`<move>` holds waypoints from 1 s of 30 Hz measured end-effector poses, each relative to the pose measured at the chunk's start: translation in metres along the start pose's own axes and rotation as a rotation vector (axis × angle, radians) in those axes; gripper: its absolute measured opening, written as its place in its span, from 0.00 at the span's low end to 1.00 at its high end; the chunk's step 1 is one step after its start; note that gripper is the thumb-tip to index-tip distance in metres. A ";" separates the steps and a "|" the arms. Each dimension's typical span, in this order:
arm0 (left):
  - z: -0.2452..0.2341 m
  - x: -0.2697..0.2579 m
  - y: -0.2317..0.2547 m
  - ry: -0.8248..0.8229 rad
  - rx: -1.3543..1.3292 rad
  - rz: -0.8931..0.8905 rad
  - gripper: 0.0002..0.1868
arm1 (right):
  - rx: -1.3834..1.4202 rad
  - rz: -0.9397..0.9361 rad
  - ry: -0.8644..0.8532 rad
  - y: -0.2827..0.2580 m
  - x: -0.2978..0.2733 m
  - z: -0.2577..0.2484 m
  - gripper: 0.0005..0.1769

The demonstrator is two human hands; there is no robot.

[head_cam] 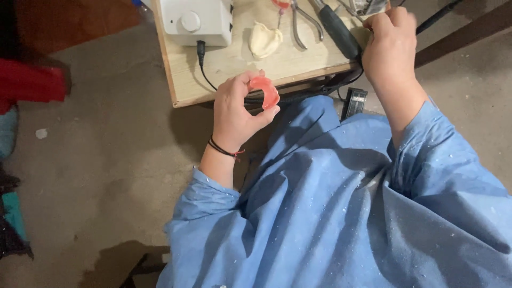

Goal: Polishing and trimming a dental prosthesis using a rotary handpiece at a laboratory bench.

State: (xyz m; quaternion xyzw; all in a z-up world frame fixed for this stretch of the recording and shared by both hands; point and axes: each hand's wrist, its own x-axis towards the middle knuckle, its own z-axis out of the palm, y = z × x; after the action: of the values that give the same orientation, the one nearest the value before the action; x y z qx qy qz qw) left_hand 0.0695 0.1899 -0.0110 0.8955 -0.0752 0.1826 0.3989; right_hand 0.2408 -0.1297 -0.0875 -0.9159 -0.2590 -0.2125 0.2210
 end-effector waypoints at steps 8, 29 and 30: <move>-0.007 0.010 -0.028 -0.135 0.298 0.002 0.37 | -0.092 -0.110 -0.076 -0.060 0.029 -0.004 0.27; -0.005 0.037 -0.051 -0.188 0.632 -0.083 0.45 | 0.701 0.553 -0.250 -0.112 -0.045 -0.105 0.16; -0.008 0.045 -0.050 -0.189 0.632 -0.081 0.45 | 0.702 0.555 -0.248 -0.112 -0.049 -0.108 0.16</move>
State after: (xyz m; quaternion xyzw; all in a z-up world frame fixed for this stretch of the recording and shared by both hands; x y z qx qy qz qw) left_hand 0.1229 0.2298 -0.0236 0.9902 -0.0160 0.0968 0.0998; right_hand 0.1097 -0.1174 0.0083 -0.8390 -0.0849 0.0661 0.5334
